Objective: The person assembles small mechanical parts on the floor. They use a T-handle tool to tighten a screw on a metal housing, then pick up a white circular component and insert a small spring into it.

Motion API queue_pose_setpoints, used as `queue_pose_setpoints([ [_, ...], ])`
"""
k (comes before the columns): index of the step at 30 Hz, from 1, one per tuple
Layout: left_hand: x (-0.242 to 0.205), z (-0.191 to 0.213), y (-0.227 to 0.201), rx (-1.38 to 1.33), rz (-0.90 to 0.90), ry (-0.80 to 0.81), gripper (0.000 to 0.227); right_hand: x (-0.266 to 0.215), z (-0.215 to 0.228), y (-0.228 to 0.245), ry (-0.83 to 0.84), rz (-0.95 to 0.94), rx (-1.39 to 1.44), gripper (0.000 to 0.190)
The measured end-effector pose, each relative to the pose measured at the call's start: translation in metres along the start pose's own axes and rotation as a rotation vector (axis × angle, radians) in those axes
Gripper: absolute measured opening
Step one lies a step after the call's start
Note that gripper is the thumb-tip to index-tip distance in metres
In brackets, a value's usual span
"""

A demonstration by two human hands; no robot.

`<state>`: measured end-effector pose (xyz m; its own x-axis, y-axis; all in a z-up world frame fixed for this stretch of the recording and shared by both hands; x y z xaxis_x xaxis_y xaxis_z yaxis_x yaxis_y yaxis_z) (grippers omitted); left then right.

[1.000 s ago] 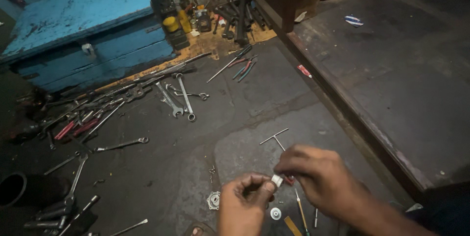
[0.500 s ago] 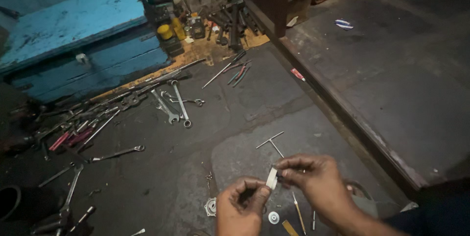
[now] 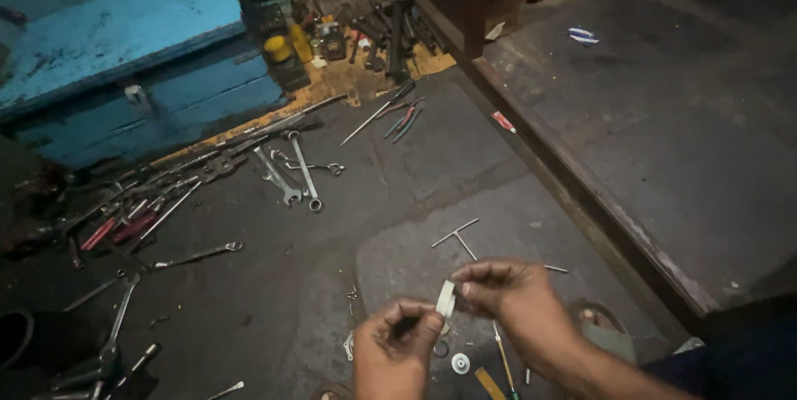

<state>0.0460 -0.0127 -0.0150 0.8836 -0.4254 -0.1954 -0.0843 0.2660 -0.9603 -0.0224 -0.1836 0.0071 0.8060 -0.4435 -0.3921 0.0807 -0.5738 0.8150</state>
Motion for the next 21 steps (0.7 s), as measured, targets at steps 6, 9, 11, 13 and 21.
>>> queue_pose_setpoints([
  [6,-0.005,0.003,-0.016,-0.092,-0.105,0.027,0.005,-0.063,-0.043,0.077,0.555,1.319,-0.961,0.036],
  [9,-0.009,0.004,-0.016,-0.112,-0.104,0.015,0.006,-0.027,-0.026,0.06,0.335,0.727,-0.575,0.03],
  [11,-0.006,0.005,-0.019,-0.086,-0.106,0.019,0.006,-0.002,-0.015,0.029,0.206,0.212,-0.192,0.021],
  [13,-0.006,0.006,-0.018,-0.058,-0.079,0.048,0.005,0.003,-0.011,0.004,0.154,-0.148,0.105,0.016],
  [21,-0.003,0.009,-0.021,-0.118,-0.078,0.096,0.011,0.008,-0.012,0.015,0.349,-0.075,0.08,0.016],
])
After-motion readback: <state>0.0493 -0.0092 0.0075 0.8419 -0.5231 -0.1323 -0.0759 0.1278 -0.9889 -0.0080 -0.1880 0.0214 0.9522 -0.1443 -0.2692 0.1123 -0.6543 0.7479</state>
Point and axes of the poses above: each hand's wrist, its own x-axis towards the middle knuckle, its own z-axis out of the back of the hand, y = z × x, the point moved 6 cm from there along x, towards the middle knuckle, and after that the axes turned 11 degrees about x, right-handed, at the moved point
